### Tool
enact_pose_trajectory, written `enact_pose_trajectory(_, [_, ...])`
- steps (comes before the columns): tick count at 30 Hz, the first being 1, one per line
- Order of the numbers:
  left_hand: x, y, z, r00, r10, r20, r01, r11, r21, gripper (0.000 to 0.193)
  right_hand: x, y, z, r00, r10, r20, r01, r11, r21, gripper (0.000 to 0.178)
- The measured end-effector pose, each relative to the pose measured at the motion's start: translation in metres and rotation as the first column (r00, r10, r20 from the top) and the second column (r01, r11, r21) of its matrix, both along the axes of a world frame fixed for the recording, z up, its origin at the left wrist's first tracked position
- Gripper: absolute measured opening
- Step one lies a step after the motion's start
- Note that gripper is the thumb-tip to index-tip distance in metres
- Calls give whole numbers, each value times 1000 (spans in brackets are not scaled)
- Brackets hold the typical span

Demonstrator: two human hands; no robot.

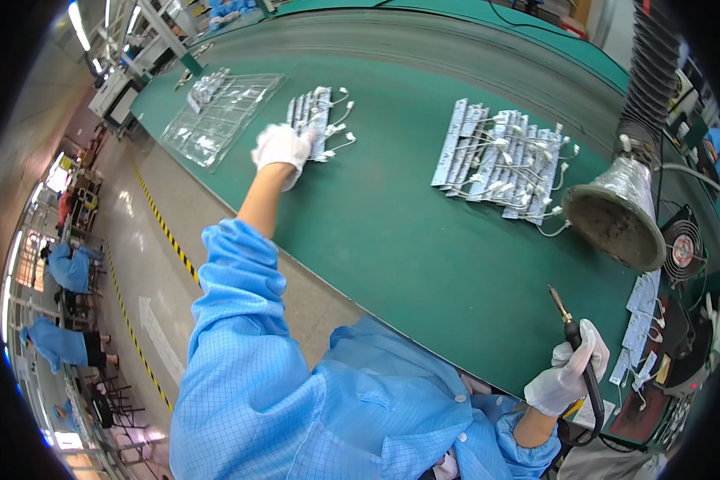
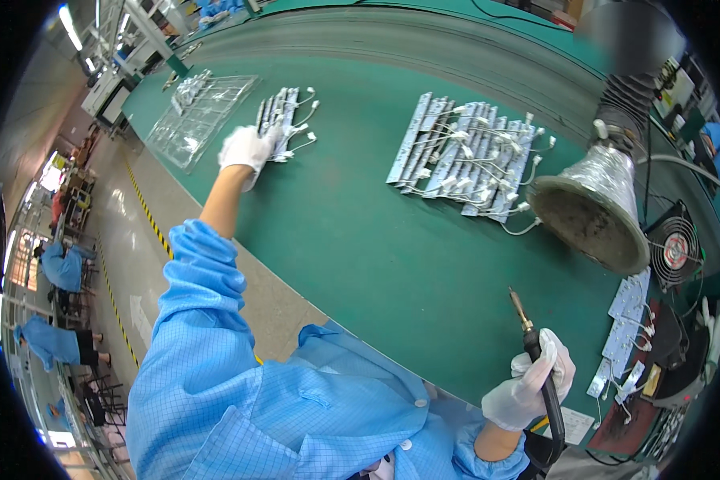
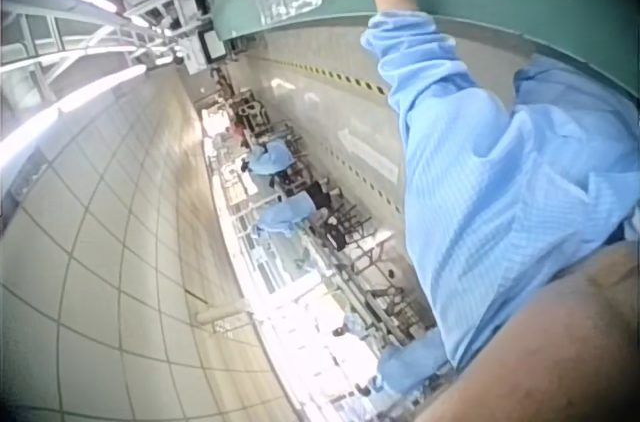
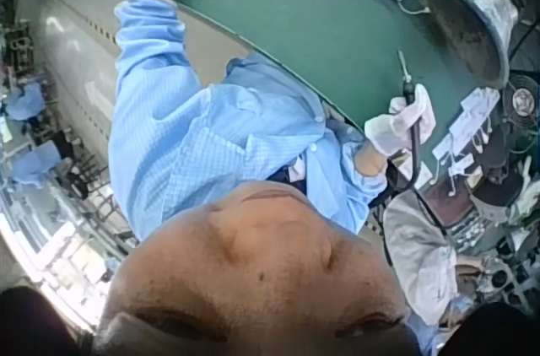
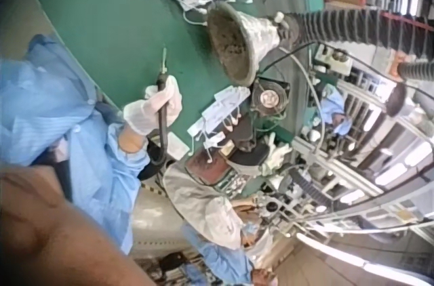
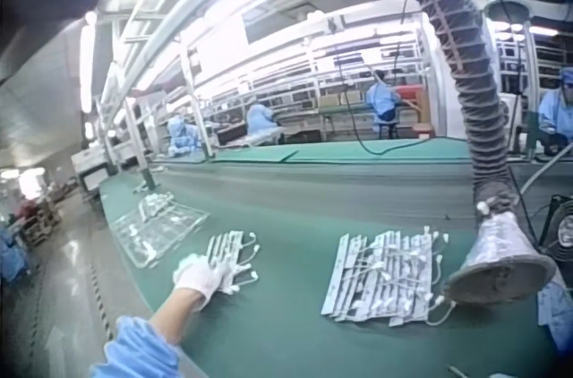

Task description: Soldering wires onto LED light strips at a manual assembly station.

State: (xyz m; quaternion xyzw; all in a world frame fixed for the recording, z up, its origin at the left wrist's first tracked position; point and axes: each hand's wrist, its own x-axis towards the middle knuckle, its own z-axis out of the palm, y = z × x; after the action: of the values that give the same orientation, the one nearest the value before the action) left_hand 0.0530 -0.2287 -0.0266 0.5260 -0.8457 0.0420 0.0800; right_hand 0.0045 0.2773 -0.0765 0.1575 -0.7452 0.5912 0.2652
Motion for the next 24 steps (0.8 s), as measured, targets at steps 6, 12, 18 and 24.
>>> enact_pose_trajectory(6, [-38,80,11,548,-725,-417,641,684,-347,23,1,2,4,998,-67,-3,67,996,66,20])
enact_pose_trajectory(12, [-102,138,-28,674,-706,-216,728,685,33,62,0,-2,9,997,43,61,-35,992,-125,20])
enact_pose_trajectory(18, [-111,134,-24,758,-595,-268,652,677,340,37,1,0,16,979,113,172,-74,972,-222,17])
enact_pose_trajectory(24, [-112,140,-24,789,-463,-405,557,816,152,35,4,-3,28,882,145,449,35,929,-369,17])
